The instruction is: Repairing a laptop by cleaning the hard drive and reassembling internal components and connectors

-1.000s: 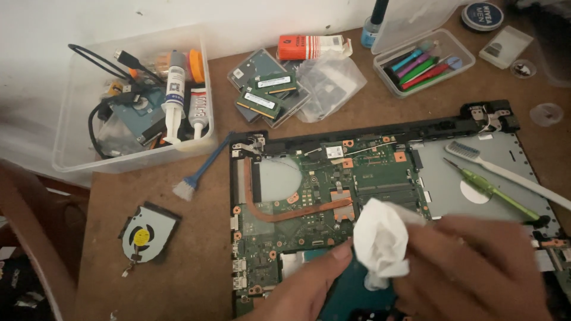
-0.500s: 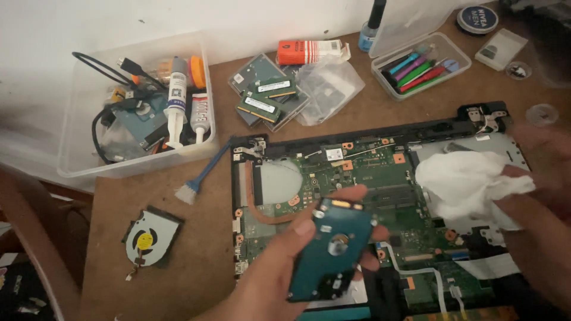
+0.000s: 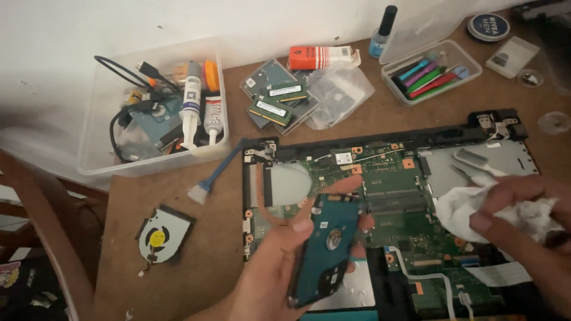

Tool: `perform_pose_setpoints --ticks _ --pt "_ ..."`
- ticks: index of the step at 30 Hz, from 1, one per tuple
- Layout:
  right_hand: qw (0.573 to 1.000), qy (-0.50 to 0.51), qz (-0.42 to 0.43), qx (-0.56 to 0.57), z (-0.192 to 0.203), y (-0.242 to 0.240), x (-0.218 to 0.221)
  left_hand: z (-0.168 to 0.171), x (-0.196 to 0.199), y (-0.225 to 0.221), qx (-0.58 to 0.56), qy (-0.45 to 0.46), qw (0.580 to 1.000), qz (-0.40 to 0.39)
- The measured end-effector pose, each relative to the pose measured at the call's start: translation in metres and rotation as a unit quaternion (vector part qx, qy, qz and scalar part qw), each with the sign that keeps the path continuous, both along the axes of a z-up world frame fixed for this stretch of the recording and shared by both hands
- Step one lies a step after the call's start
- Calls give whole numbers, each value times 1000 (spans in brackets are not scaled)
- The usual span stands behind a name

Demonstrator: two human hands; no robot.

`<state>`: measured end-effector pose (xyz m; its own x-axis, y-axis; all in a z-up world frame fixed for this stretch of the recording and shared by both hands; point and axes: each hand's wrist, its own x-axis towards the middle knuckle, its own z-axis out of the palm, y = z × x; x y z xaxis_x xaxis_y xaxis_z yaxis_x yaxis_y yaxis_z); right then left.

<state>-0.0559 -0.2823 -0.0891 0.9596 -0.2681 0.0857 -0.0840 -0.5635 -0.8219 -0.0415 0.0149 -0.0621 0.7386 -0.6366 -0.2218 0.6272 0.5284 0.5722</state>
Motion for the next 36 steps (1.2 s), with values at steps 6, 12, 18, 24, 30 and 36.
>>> perform_pose_setpoints --ticks 6,12,18,24,30,36 --pt "998 16 -62 -20 10 24 -6 13 0 -6 130 22 991 25" --pt "994 16 -95 -48 27 44 -7 23 5 -12 320 70 943 62" --pt "995 5 -94 -14 22 47 -10 13 3 -19 172 234 948 130" --pt "957 -131 114 -234 -9 60 -24 -17 -8 -14 0 188 978 86" --pt "771 -273 349 -457 -22 74 -37 -25 -18 -8 -237 265 934 -40" --pt "823 -211 392 -354 -12 77 -56 -1 -11 -6 -253 290 923 25"
